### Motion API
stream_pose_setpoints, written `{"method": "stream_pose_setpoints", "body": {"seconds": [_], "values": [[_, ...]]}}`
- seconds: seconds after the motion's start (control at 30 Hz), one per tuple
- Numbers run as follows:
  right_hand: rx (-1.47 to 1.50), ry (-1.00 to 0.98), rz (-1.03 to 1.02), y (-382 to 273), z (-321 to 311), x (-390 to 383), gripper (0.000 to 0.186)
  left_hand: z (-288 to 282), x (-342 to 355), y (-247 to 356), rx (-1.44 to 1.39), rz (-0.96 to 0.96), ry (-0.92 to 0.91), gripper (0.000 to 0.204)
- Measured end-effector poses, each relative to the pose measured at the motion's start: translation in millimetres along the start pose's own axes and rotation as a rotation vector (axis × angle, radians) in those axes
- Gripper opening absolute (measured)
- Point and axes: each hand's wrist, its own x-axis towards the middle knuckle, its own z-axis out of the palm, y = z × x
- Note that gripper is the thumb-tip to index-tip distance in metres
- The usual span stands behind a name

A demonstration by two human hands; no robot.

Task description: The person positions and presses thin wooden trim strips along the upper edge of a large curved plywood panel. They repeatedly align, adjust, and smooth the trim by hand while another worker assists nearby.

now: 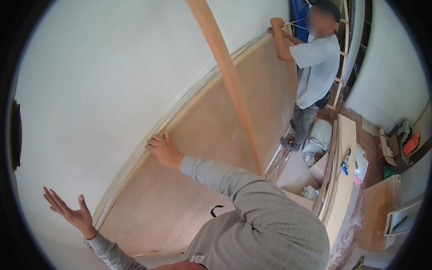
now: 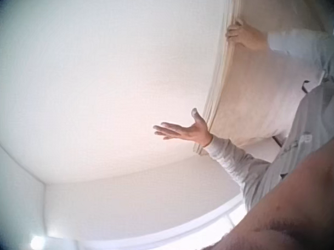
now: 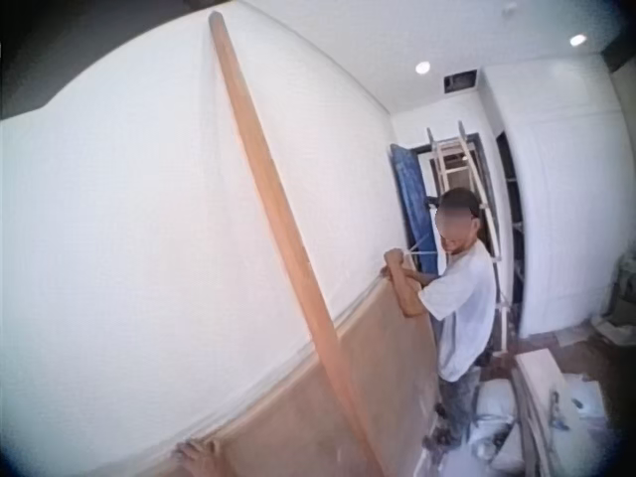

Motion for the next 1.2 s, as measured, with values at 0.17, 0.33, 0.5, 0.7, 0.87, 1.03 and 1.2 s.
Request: {"method": "stream_pose_setpoints", "body": {"seconds": [0.17, 0.33, 0.5, 0.7, 0.87, 1.03, 1.2], "values": [[-0.051, 0.032, 0.018, 6.7, 1.1, -3.6, 0.024, -4.6, -13.8, -9.2, -0.041, -0.042, -0.057, 0.069], [0.005, 0.033, 0.002, 0.7, 2.6, 3.8, 0.019, 43.6, -82.3, -15.8, -0.499, -0.351, -0.638, 0.031], [0.043, 0.059, -0.011, 8.0, 6.4, 2.2, 0.019, 93.7, -97.5, 37.1, -0.424, -0.209, -0.680, 0.047], [0.044, 0.033, -0.001, 2.3, 4.5, 2.7, 0.021, 109.0, -93.2, 63.7, -0.500, -0.282, -0.679, 0.056], [0.073, 0.014, 0.012, 0.3, 5.8, 2.9, 0.020, 104.8, -109.9, 62.7, -0.449, -0.368, -0.726, 0.056], [0.041, 0.033, 0.015, 1.9, 3.7, 2.4, 0.021, 97.4, -127.3, 47.9, -0.352, -0.410, -0.728, 0.056], [0.027, 0.053, 0.012, 3.2, 6.4, 2.8, 0.023, 88.1, -139.1, 41.4, -0.306, -0.434, -0.704, 0.052]]}}
